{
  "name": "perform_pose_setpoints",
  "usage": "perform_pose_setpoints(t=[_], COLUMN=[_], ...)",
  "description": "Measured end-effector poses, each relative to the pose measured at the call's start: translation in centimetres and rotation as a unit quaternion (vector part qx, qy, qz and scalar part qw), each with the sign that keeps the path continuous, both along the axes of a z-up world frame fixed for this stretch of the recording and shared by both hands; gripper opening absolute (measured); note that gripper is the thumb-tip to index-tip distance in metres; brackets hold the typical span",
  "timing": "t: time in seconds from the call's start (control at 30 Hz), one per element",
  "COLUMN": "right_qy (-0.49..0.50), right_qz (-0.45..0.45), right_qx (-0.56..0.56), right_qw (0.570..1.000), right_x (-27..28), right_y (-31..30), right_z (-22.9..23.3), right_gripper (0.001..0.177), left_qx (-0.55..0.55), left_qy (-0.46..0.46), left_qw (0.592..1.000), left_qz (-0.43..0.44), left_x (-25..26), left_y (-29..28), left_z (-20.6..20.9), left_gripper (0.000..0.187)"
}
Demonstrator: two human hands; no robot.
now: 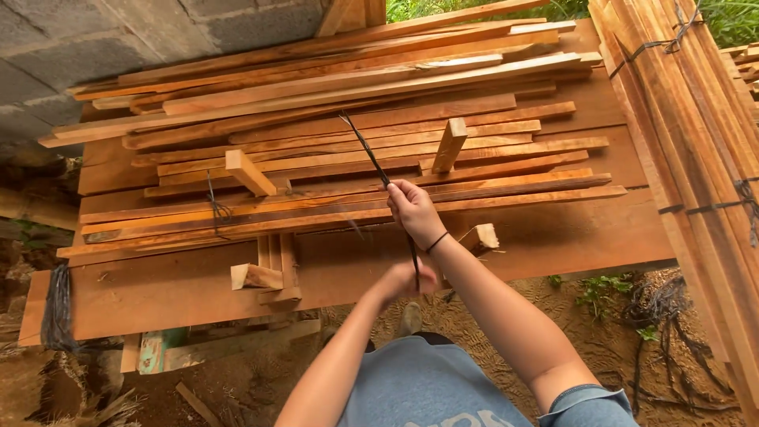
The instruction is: Tying bundles of thin wooden strips with string and organizing them on a workbench.
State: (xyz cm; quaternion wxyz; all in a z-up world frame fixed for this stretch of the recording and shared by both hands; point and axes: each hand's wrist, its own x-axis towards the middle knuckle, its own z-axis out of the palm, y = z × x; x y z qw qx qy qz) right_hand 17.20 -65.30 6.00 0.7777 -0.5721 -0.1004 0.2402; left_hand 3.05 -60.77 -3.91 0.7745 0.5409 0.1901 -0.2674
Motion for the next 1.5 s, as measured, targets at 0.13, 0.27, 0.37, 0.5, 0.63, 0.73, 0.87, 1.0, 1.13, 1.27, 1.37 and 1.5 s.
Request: perform_pose_setpoints(t=[0.13, 0.27, 0.37, 0.5, 0.63, 0.73, 0.87, 1.0, 1.13, 1.27, 1.37, 1.5], right_qy=[0.015, -0.093, -0.080, 0.033, 0.117, 0.130, 0.206, 0.331, -0.223, -0.367, -0.343, -0.333], right_qz=[0.003, 0.155, 0.232, 0.190, 0.104, 0.046, -0.062, -0.053, 0.301, 0.280, 0.289, 0.293], right_qx=[-0.031, -0.328, -0.456, -0.541, -0.486, -0.457, -0.386, -0.281, -0.586, -0.646, -0.650, -0.649], right_qw=[0.999, 0.927, 0.855, 0.819, 0.860, 0.879, 0.897, 0.899, 0.719, 0.608, 0.613, 0.618], right_x=[-0.5, -3.1, -4.2, -5.1, -5.2, -4.2, -2.5, -2.8, -2.3, -2.0, -2.8, -1.7], right_y=[-1.2, -3.7, -5.0, -5.6, -5.5, -4.7, -2.3, -3.1, -3.1, -2.4, -2.9, -2.2], right_z=[-4.7, -9.7, -17.1, -29.6, -33.3, -32.3, -31.6, -55.4, -42.1, -40.8, -41.6, -37.1], right_gripper=[0.019, 0.024, 0.024, 0.026, 0.030, 0.031, 0.033, 0.033, 0.024, 0.022, 0.029, 0.026], left_qx=[0.038, 0.184, 0.267, 0.366, 0.401, 0.434, 0.542, 0.584, 0.521, 0.404, 0.357, 0.357], left_qy=[0.150, 0.134, 0.111, 0.057, -0.005, -0.060, -0.145, -0.015, 0.101, 0.140, 0.124, 0.092], left_qw=[0.977, 0.971, 0.957, 0.928, 0.910, 0.889, 0.819, 0.806, 0.807, 0.838, 0.848, 0.878], left_qz=[-0.150, -0.079, -0.032, 0.051, 0.105, 0.135, 0.117, -0.100, -0.257, -0.340, -0.373, -0.306], left_x=[-3.0, -2.6, -1.0, 0.8, 4.5, 8.7, 13.8, 19.1, 24.8, 28.8, 30.1, 29.7], left_y=[-0.2, 4.0, 7.6, 11.0, 11.7, 12.6, 14.9, 18.0, 16.3, 14.9, 14.5, 14.5], left_z=[-3.5, -11.0, -13.6, -16.8, -7.7, -2.0, -0.8, -6.8, -3.3, -7.7, -12.0, -14.4], left_gripper=[0.041, 0.032, 0.029, 0.021, 0.017, 0.019, 0.017, 0.043, 0.059, 0.073, 0.062, 0.039])
